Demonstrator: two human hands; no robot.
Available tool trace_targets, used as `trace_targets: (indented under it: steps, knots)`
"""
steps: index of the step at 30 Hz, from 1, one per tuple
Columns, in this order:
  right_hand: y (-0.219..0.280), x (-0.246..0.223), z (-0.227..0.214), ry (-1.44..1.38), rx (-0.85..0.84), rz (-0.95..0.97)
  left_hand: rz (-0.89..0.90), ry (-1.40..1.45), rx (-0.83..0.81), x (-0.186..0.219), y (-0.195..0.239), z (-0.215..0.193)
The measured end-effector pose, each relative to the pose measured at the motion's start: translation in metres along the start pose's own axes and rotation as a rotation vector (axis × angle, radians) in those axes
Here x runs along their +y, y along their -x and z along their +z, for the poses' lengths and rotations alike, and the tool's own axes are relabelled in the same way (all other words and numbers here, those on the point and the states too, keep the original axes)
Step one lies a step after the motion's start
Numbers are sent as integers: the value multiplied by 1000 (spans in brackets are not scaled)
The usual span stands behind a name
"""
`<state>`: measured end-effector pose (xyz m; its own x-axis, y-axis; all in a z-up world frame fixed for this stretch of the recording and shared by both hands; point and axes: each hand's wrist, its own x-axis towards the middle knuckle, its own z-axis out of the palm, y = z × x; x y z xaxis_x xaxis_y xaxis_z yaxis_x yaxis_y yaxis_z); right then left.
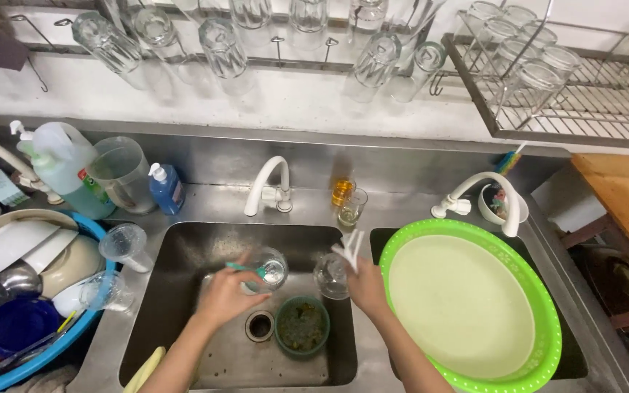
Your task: Washing and rinsing plastic cups in a sink using a brush.
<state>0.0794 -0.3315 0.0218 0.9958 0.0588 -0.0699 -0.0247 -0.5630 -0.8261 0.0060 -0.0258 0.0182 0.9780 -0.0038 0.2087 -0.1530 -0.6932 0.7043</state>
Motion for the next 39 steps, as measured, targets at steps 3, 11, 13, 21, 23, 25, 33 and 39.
trace_targets:
  steps: [3,11,13,21,23,25,33,39]
  knots:
    - [8,-27,-12,-320,-20,200,-15,-42,-163,26,-2,14]
    - [38,-53,-61,-652,-221,379,58,15,-238,69,-8,86]
    - [37,-42,-67,-576,-146,466,75,61,-371,91,-11,94]
    - [60,3,-100,-558,-119,622,322,103,-346,106,-4,159]
    - [67,2,-105,-577,-116,627,346,137,-325,108,-1,168]
    - [73,-16,-112,-532,-99,657,305,122,-304,107,1,175]
    - [74,-37,-118,-492,-68,595,282,78,-332,106,-4,168]
    - [46,-12,-136,-718,485,332,252,78,-358,102,-5,157]
